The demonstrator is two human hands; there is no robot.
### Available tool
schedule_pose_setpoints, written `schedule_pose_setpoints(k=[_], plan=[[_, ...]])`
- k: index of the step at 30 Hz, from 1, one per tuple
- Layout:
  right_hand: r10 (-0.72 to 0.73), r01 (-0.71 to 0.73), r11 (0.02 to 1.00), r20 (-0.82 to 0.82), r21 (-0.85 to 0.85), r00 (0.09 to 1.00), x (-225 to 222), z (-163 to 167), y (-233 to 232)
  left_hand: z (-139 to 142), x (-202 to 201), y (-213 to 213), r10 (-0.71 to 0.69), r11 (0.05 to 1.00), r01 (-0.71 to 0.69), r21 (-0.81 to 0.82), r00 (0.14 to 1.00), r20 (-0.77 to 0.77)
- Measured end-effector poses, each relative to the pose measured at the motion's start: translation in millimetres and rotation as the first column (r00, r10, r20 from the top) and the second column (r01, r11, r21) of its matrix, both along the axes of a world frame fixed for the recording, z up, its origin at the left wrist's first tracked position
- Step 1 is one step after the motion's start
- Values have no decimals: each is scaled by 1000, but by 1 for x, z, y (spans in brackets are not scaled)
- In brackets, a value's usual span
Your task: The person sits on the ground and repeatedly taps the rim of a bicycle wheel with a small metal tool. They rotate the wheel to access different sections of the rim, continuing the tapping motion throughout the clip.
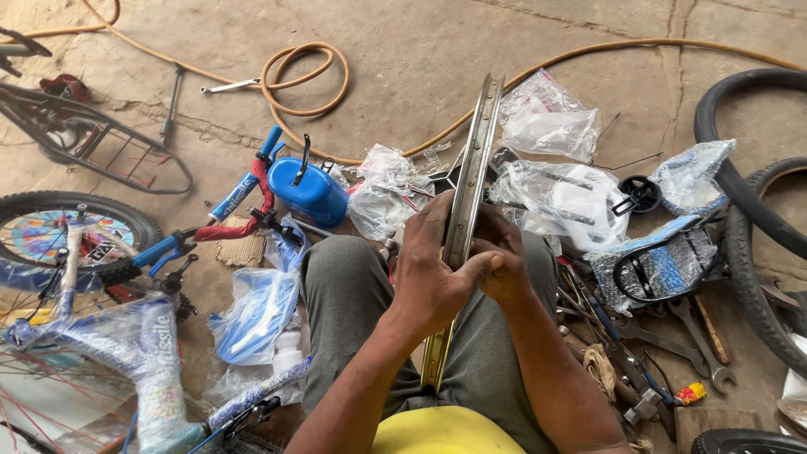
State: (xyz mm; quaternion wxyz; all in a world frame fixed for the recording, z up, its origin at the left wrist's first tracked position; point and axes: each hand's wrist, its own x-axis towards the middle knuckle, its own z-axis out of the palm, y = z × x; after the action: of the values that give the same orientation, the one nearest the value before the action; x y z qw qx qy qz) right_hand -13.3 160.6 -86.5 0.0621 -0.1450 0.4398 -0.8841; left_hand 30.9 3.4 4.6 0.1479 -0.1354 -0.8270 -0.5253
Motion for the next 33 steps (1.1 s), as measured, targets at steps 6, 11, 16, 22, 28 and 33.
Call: schedule_pose_setpoints(k=[6, 11, 16, 22, 28, 33], plan=[[34, 34, 952, -214, 303, 976, -7, -1, 2, -8, -5, -4, 17, 998, -15, -57, 999, 39], [-360, 628, 560, -523, 541, 772, -8, -12, -26, -10, -3, -6, 20, 999, -18, -33, 998, 64], [-206, 442, 791, -497, 423, 843, -7, -14, -13, -4, -4, -7, 31, 999, -30, -27, 999, 42], [-186, 436, 779, -498, 450, 847, -1, -16, -10, 6, -19, -12, 13, 996, 11, -87, 964, 264], [-220, 720, 564, -768, 403, 602, 1, -4, -20, 6, -20, -10, 39, 998, -32, -55, 990, 138], [-215, 813, 447, -837, 374, 503, 1, -6, -20, -8, -16, -6, 4, 1000, -3, -15, 997, 83]])
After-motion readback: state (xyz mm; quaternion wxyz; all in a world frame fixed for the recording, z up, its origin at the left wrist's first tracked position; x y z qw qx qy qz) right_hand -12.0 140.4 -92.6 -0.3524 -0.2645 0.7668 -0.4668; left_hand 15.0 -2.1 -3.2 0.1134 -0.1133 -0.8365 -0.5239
